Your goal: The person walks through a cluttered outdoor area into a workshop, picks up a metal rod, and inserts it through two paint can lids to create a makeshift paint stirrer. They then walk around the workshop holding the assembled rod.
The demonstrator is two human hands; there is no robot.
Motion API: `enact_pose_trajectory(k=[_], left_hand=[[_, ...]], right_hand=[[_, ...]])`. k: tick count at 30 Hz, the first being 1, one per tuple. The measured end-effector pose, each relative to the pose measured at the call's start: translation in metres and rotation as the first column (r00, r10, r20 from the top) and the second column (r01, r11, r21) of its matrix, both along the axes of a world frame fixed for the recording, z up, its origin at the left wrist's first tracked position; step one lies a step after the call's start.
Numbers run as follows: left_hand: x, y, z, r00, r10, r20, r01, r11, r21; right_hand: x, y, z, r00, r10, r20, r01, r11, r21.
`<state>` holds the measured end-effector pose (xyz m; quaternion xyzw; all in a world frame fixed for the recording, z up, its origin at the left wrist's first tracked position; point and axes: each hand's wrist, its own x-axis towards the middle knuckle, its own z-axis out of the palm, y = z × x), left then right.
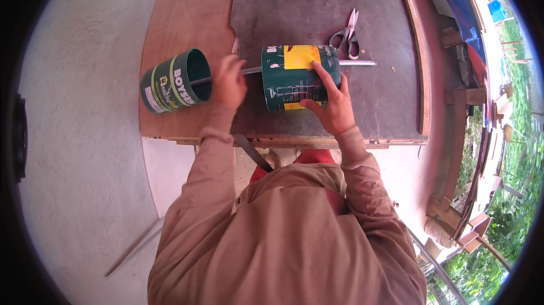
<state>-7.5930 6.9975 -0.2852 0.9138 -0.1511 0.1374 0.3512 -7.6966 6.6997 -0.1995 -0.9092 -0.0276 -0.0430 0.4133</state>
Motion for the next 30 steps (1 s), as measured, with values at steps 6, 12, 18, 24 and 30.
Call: enact_pose_trajectory(k=[6,12,18,24,30], left_hand=[[0.002,0.094,0.120,0.571,0.808,0.143,-0.732,0.422,0.536],[0.020,0.167,0.084,0.764,0.599,-0.241,-0.454,0.764,0.459],[0.028,0.191,0.075,0.878,0.329,-0.347,-0.239,0.931,0.277],[0.025,0.218,0.066,0.907,0.333,-0.257,-0.268,0.928,0.258],[0.023,0.248,0.054,0.959,0.185,-0.217,-0.140,0.968,0.206]], right_hand=[[0.002,-0.006,-0.002,0.999,0.018,0.045,-0.020,0.999,0.029],[0.002,-0.014,-0.008,0.998,0.002,0.070,-0.009,0.995,0.104],[0.000,-0.017,-0.028,0.992,-0.114,0.050,0.100,0.968,0.229],[0.003,-0.021,-0.044,0.988,-0.149,-0.036,0.152,0.915,0.373],[0.007,-0.027,-0.044,0.993,-0.116,0.012,0.107,0.943,0.316]])
